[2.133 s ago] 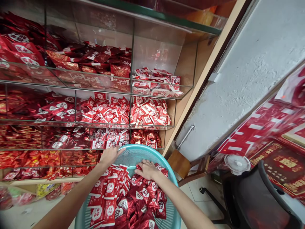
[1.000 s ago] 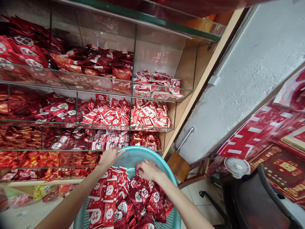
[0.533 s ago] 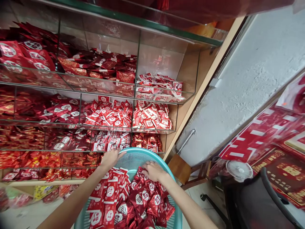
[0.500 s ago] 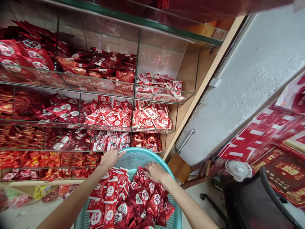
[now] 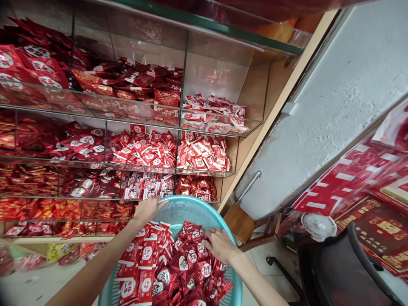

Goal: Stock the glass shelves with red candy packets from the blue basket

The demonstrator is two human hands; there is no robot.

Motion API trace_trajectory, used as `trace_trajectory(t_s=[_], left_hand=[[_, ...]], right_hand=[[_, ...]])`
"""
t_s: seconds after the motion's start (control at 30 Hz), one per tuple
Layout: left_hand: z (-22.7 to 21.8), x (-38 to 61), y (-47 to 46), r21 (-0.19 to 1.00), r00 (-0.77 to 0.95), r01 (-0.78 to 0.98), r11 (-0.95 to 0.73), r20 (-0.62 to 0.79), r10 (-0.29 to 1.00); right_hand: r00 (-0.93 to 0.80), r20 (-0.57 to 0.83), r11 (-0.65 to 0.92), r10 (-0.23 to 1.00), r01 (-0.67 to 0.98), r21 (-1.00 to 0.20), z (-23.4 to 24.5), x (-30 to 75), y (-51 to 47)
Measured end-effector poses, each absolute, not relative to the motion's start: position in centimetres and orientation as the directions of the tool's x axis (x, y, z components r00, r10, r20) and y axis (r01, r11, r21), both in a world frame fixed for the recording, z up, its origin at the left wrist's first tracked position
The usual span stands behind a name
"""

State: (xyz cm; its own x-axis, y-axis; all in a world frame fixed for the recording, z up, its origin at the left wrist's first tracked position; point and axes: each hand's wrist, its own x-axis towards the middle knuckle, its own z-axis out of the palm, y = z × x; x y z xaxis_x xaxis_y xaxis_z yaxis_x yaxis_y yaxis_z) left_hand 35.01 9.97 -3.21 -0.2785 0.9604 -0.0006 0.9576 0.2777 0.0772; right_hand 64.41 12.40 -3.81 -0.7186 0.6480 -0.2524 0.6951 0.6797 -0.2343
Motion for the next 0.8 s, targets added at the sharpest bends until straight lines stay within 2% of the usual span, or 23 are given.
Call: trace_trajectory(t_s=[0.17,0.3,0.37,0.47,0.6,0.8], left_hand=[[-2.9,35.3,9.8,0.075,-0.294,0.953,0.294,-0.015,0.956],[-2.9,35.3,9.8,0.061,-0.278,0.959,0.277,0.009,0.961],[-3.0,35.1,9.8,0.049,-0.264,0.964,0.263,0.022,0.964],[-3.0,35.0,9.8,0.038,-0.245,0.969,0.244,0.031,0.969],[-2.8,34.9,9.8,0.042,-0.249,0.968,0.248,0.034,0.968],[-2.8,34.9,9.9,0.060,-0.252,0.966,0.252,0.005,0.968]], right_hand=[[-0.729,-0.187,0.703,0.659,0.685,-0.192,-3.2,61.5,13.4],[-0.869,-0.131,0.837,0.477,0.495,-0.235,-4.5,56.2,14.6],[-0.904,-0.169,0.877,0.392,0.423,-0.229,-5.8,53.8,15.2],[-0.909,-0.247,0.901,0.337,0.387,-0.194,-7.6,52.2,15.7],[-0.893,-0.282,0.897,0.351,0.407,-0.172,-8.5,54.0,15.7],[-0.863,-0.265,0.869,0.430,0.475,-0.137,-7.6,57.5,15.1]])
